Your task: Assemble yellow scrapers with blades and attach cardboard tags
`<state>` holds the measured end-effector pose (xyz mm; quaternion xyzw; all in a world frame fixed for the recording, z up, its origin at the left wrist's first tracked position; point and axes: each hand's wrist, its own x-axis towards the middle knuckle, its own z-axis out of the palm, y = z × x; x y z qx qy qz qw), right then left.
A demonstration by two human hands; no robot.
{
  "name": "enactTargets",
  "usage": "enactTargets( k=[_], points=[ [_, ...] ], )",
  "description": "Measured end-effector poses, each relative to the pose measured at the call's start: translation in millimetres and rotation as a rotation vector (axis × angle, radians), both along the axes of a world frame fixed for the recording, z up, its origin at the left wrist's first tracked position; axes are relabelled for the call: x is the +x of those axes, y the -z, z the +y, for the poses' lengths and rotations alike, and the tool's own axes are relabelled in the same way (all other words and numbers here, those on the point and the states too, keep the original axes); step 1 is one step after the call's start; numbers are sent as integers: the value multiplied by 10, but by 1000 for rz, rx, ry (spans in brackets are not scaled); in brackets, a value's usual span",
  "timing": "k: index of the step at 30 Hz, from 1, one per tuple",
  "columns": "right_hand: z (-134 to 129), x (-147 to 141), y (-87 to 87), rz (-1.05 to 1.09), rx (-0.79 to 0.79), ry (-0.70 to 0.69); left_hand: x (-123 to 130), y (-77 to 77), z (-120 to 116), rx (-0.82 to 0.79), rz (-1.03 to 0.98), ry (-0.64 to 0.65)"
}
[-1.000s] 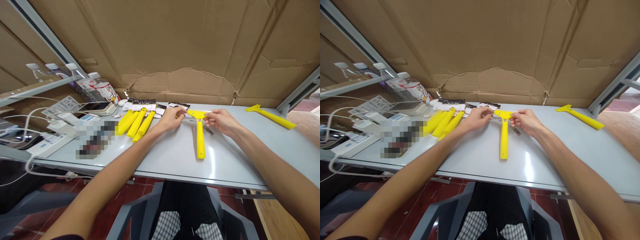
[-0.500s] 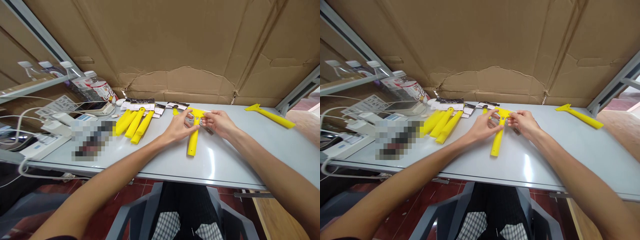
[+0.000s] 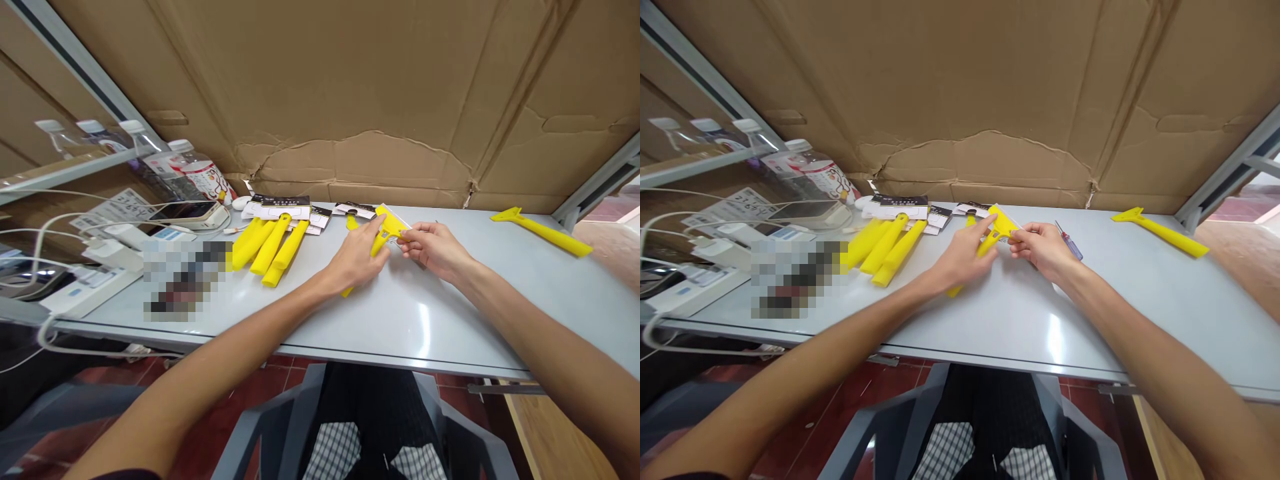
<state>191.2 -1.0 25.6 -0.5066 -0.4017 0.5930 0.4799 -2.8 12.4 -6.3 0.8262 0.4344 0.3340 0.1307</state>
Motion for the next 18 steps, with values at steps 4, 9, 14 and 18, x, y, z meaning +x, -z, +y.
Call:
enactTargets(
  k=[4, 9, 14, 18],
  points=[
    [1, 7, 18, -10, 12, -22, -18, -20, 7, -28, 52, 13],
    [-5, 2, 26, -20, 31, -35, -35, -59, 18, -76, 78, -28],
    [-41, -1, -1, -4, 65, -50, -46, -53, 30, -73, 21, -48],
    [-34, 32, -5, 22, 98, -85, -63, -96, 44, -128, -67, -73]
  ],
)
